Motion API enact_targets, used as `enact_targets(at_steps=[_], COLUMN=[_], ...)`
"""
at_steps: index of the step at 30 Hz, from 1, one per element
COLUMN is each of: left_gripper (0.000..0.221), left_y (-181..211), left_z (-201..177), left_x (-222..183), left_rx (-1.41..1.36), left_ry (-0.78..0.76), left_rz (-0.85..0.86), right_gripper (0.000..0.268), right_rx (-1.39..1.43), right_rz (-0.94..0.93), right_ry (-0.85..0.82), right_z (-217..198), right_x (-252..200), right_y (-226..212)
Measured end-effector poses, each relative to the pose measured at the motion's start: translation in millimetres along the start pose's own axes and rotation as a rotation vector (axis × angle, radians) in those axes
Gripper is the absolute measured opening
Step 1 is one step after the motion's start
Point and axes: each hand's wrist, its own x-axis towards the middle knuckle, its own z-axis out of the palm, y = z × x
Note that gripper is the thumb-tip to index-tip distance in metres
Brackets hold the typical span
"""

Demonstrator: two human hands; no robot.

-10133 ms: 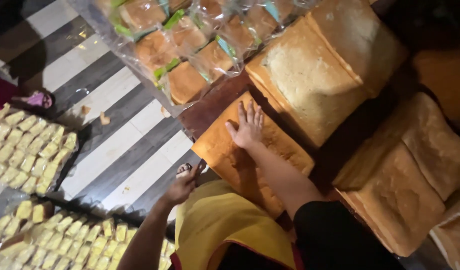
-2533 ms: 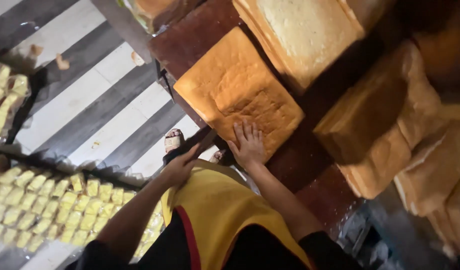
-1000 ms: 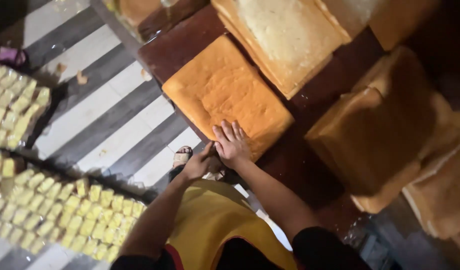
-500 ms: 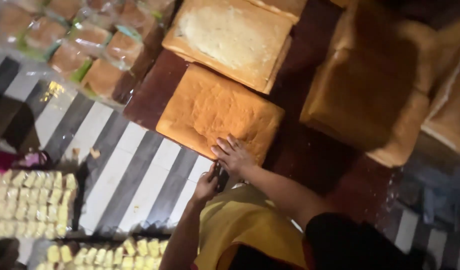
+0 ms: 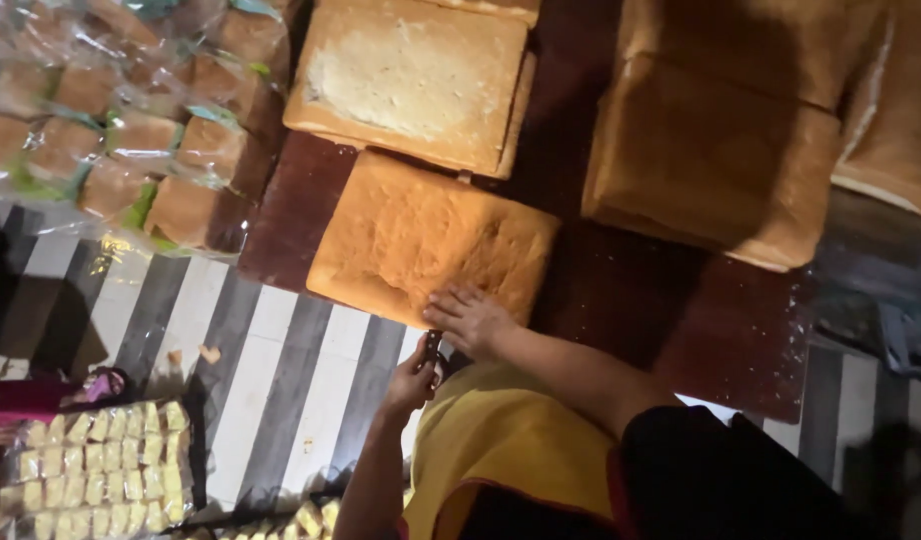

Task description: The person trims and slices large rectangular cake slabs on a wooden table using a long knife, holding each slab steady with one hand while cutting along its edges, then moves the trimmed slab aside and stacks it with the finished pieces.

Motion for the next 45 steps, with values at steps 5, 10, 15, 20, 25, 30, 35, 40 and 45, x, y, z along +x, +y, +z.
enact_targets(at_steps=[5,10,15,20,25,30,35,40,45], left_gripper=[0.064,0.066,0.061,0.062,0.066,0.039,0.063,0.068,0.066], left_y=[-35,-45,10,-21,-52,25,-33,-61,-4], left_z=[-34,-52,-25,-36,-48,6,-18,-34,17], left_x=[-18,-5,26,-12,13,37,17,8,60], left_rx=[0.104,0.024,0.016,0.168,0.008,0.237,0.218,0.229,0.263], left_ry=[-0.064,-0.112,-0.164,-0.164,-0.295,-0.168,-0.162,-0.197,-0.16], left_rz=[-0.004,-0.008,0.064,-0.031,0.048,0.01,0.081,0.007,0.181], right_gripper=[0.064,0.085,0.098,0.095,0.095,0.098,0.087,0.087,0.087], right_rx=[0.017,0.152,0.707,0.668,0.647,0.722,0.71,0.71,0.599], right_rz=[0.463,0.856,0.713,0.693,0.616,0.649,0.67,0.651,0.583], right_ry=[0.047,0.412,0.735,0.787,0.773,0.729,0.907,0.942,0.985], right_z=[16,32,74,79,79,86,91,98,112], right_x=[-8,-27,-21,-36,-56,-54,-44,-37,-37], right_y=[50,78,107,121,122,125,125,133,142])
